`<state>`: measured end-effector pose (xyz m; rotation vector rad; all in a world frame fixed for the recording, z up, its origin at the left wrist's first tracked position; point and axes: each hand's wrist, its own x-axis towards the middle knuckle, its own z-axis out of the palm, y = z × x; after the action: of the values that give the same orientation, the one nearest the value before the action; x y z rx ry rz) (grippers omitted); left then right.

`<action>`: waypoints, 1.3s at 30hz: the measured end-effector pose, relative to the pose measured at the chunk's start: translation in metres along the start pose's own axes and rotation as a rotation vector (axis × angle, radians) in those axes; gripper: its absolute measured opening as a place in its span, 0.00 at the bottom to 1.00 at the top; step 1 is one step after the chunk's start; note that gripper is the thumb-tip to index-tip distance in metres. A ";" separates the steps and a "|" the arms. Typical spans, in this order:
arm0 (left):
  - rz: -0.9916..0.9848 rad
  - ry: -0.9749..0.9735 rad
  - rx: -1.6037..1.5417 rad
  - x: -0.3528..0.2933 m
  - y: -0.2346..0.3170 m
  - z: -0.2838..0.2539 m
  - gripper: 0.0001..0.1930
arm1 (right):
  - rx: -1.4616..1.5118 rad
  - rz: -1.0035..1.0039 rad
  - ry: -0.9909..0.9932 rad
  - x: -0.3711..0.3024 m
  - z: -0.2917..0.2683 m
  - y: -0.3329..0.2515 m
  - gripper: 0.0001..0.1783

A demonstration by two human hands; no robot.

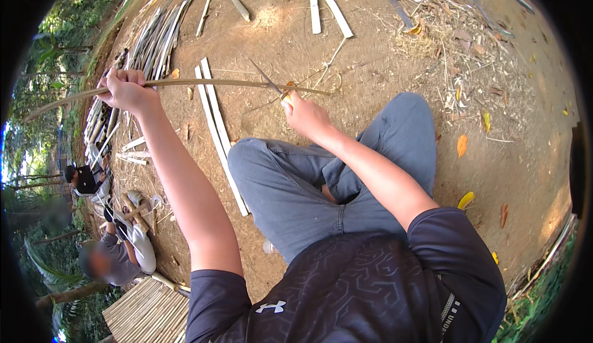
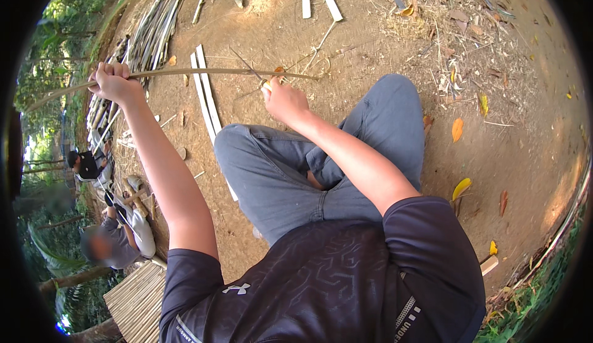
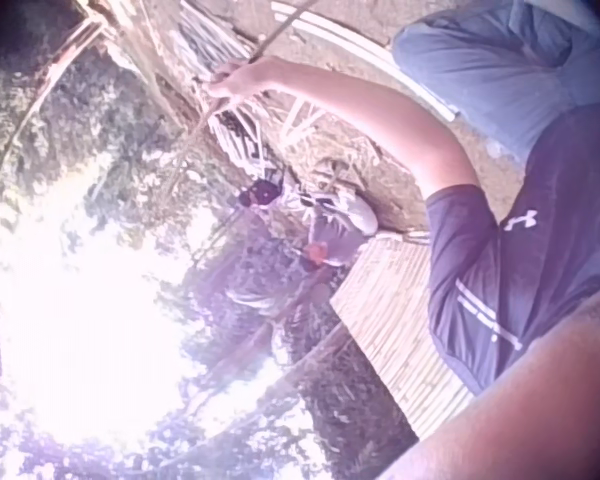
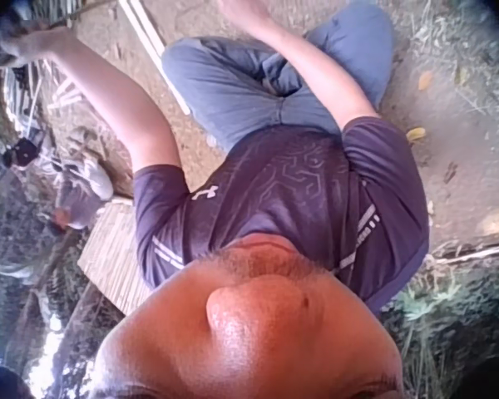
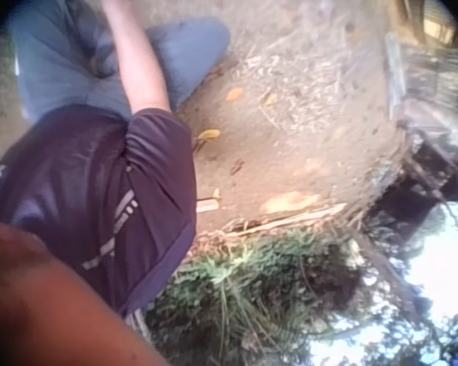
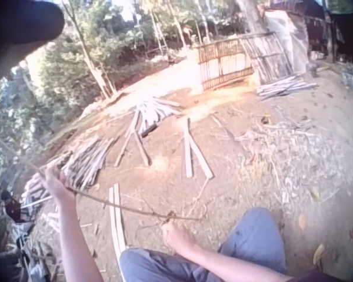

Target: The person shaves a thin wooden strip with a knife while sitting cross-legged on the ground.

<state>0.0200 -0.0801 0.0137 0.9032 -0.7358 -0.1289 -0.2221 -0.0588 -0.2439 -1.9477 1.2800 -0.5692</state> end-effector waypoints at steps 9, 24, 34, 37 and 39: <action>0.007 0.136 0.051 -0.020 0.013 0.015 0.08 | 0.025 0.072 -0.092 0.007 0.000 0.002 0.22; 0.294 0.232 0.223 -0.012 -0.002 0.015 0.02 | -0.180 0.046 -0.019 0.003 -0.039 -0.048 0.24; 0.306 0.256 0.244 -0.013 -0.003 0.015 0.05 | -0.272 0.144 -0.032 -0.009 -0.063 -0.080 0.26; 0.331 0.254 0.181 -0.016 -0.004 0.035 0.05 | -0.469 0.122 -0.288 0.025 -0.022 0.034 0.25; 0.344 0.244 0.165 -0.017 -0.001 0.027 0.05 | -0.520 0.169 -0.264 0.017 -0.034 0.043 0.24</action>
<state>-0.0096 -0.0923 0.0146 0.9156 -0.6687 0.3460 -0.2642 -0.0958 -0.2562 -2.2004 1.5001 0.1235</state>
